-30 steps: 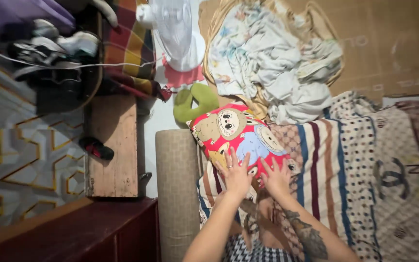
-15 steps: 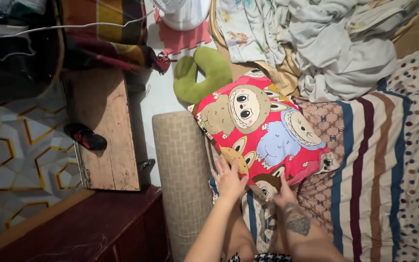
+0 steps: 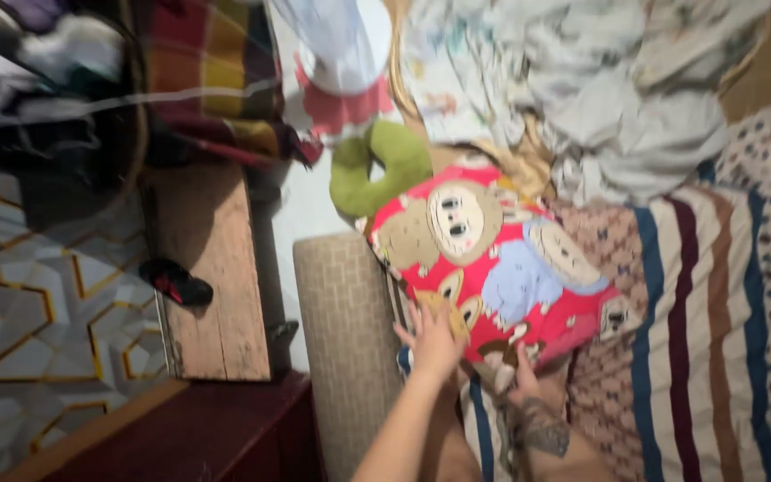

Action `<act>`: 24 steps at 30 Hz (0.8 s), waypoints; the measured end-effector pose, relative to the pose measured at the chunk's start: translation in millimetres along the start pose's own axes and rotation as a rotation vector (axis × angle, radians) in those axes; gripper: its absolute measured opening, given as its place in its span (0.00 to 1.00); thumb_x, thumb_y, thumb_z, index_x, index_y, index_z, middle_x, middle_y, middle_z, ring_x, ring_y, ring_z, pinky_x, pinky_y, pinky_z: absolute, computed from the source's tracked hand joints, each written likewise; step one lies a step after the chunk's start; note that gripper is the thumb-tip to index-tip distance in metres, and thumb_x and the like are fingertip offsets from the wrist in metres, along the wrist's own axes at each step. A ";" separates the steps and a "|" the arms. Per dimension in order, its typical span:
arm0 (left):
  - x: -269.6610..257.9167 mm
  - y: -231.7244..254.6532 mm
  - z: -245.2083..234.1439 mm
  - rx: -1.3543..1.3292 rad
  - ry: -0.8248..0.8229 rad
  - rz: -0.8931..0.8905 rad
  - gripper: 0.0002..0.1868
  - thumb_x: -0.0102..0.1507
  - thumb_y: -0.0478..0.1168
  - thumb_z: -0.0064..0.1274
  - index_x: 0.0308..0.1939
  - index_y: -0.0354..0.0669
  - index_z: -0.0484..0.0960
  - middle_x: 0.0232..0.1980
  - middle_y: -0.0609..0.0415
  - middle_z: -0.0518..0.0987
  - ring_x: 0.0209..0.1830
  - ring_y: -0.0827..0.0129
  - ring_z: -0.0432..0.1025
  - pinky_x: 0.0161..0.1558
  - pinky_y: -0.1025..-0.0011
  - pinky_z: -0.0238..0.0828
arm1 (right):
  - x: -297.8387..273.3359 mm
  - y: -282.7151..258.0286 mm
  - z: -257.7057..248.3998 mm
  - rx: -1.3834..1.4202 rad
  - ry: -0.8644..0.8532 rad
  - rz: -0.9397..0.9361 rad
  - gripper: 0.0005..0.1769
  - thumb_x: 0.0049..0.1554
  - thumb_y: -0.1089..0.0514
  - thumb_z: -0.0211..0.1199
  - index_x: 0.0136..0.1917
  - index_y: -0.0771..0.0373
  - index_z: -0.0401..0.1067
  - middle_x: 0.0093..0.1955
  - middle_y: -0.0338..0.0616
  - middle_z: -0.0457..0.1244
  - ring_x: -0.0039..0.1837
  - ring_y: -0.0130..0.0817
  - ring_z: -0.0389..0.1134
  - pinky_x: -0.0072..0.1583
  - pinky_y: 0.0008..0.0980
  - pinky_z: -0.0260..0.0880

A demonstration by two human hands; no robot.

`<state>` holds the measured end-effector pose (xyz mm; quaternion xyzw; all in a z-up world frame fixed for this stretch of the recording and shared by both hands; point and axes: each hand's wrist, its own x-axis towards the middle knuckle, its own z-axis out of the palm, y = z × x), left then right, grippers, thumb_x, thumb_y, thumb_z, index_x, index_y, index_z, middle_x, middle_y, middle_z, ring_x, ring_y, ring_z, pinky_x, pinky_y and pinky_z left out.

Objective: Straightening the bedsheet and arranging numerous decorative pillows on a bed.

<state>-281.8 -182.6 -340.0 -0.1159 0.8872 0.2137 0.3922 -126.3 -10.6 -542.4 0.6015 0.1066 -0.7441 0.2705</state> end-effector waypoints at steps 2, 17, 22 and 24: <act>9.3 1.2 -5.4 0.037 0.049 0.010 0.44 0.59 0.52 0.61 0.76 0.52 0.60 0.82 0.37 0.46 0.84 0.42 0.32 0.71 0.26 0.19 | 2.9 7.8 -4.1 -0.033 -0.111 -0.077 0.36 0.57 0.25 0.54 0.57 0.58 0.75 0.49 0.45 0.72 0.47 0.42 0.74 0.45 0.41 0.73; -3.2 -65.5 9.5 -2.189 0.148 -0.931 0.47 0.64 0.78 0.25 0.80 0.60 0.45 0.79 0.48 0.63 0.74 0.44 0.59 0.71 0.40 0.53 | -290.2 -35.4 82.8 -0.200 -0.132 -0.616 0.22 0.59 0.58 0.47 0.63 0.68 0.68 0.53 0.45 0.71 0.46 0.31 0.77 0.47 0.32 0.79; 0.3 -38.8 -73.1 -2.098 -0.260 -0.363 0.50 0.60 0.76 0.28 0.76 0.48 0.63 0.73 0.50 0.68 0.71 0.50 0.62 0.69 0.45 0.55 | -420.3 -54.6 -86.1 -0.147 -0.064 -0.587 0.24 0.63 0.48 0.49 0.63 0.67 0.71 0.40 0.50 0.70 0.32 0.35 0.69 0.32 0.36 0.69; 9.8 -23.5 -105.2 -1.875 -0.534 -0.211 0.45 0.61 0.70 0.37 0.74 0.47 0.67 0.72 0.51 0.71 0.70 0.53 0.65 0.70 0.49 0.58 | -476.9 -3.0 -99.3 -0.094 0.157 -0.569 0.21 0.57 0.56 0.53 0.59 0.70 0.70 0.44 0.56 0.71 0.41 0.44 0.74 0.43 0.44 0.75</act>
